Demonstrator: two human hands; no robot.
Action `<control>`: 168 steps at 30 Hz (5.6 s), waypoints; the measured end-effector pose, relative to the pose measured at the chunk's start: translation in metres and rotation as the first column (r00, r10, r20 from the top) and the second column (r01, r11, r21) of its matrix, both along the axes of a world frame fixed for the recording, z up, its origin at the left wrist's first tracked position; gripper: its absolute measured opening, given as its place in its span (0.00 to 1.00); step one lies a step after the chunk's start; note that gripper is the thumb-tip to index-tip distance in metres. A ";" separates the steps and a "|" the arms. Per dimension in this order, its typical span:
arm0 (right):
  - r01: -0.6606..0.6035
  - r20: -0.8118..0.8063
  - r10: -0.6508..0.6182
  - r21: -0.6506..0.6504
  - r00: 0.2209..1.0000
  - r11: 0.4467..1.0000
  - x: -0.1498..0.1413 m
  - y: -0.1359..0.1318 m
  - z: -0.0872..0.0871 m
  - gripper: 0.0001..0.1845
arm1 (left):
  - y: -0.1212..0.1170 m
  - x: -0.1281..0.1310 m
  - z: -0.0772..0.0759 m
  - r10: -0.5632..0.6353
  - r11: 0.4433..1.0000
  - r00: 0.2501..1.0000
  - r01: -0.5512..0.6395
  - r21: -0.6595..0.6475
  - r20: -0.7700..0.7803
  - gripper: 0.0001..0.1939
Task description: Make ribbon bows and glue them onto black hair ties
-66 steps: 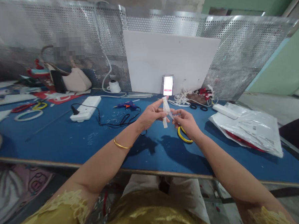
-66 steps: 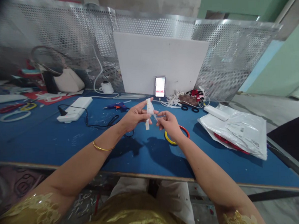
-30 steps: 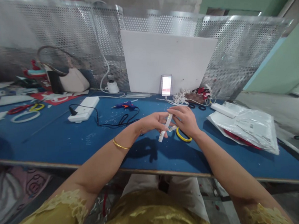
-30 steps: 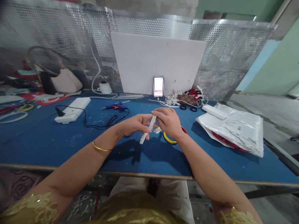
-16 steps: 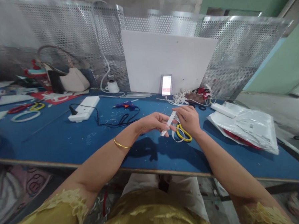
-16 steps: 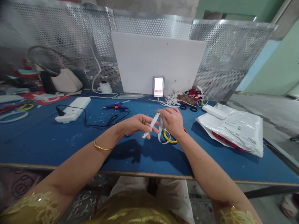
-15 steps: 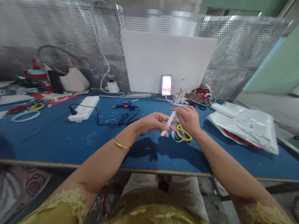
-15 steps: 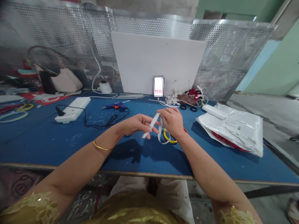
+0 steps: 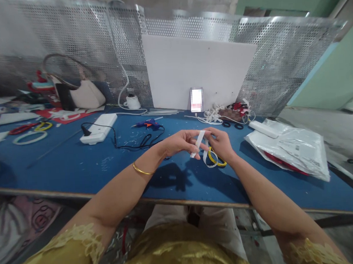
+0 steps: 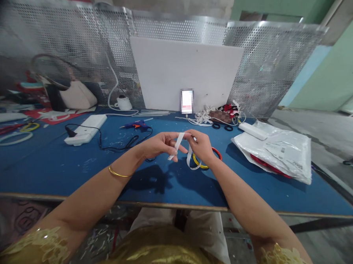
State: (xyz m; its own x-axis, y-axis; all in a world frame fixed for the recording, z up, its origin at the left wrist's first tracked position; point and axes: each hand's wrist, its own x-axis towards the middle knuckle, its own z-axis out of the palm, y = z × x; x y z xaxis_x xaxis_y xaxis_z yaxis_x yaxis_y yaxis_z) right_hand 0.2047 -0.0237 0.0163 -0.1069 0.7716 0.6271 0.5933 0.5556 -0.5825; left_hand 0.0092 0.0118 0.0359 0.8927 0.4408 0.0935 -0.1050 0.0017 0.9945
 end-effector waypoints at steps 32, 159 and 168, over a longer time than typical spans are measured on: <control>-0.240 -0.427 0.095 -0.300 0.899 0.923 -0.020 -0.011 0.008 0.12 | 0.012 -0.002 0.004 0.363 0.913 0.903 -0.394 0.103 0.232 0.47; -0.414 -0.524 0.207 -0.316 0.826 0.854 -0.010 -0.012 0.014 0.12 | 0.013 0.005 -0.006 0.302 0.915 0.953 -0.293 0.278 0.013 0.44; 0.022 -0.082 -0.013 0.111 0.997 0.994 -0.014 -0.014 0.005 0.06 | 0.006 0.013 -0.014 0.281 0.914 0.960 -0.261 0.311 -0.019 0.42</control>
State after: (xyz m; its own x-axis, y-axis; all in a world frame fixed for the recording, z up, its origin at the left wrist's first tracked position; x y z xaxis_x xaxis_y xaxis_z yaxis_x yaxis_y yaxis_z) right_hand 0.1906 -0.0375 0.0209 -0.0392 0.6977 0.7153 0.5571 0.6095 -0.5640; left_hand 0.0226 0.0182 0.0220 0.7513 0.6259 0.2092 0.0023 -0.3195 0.9476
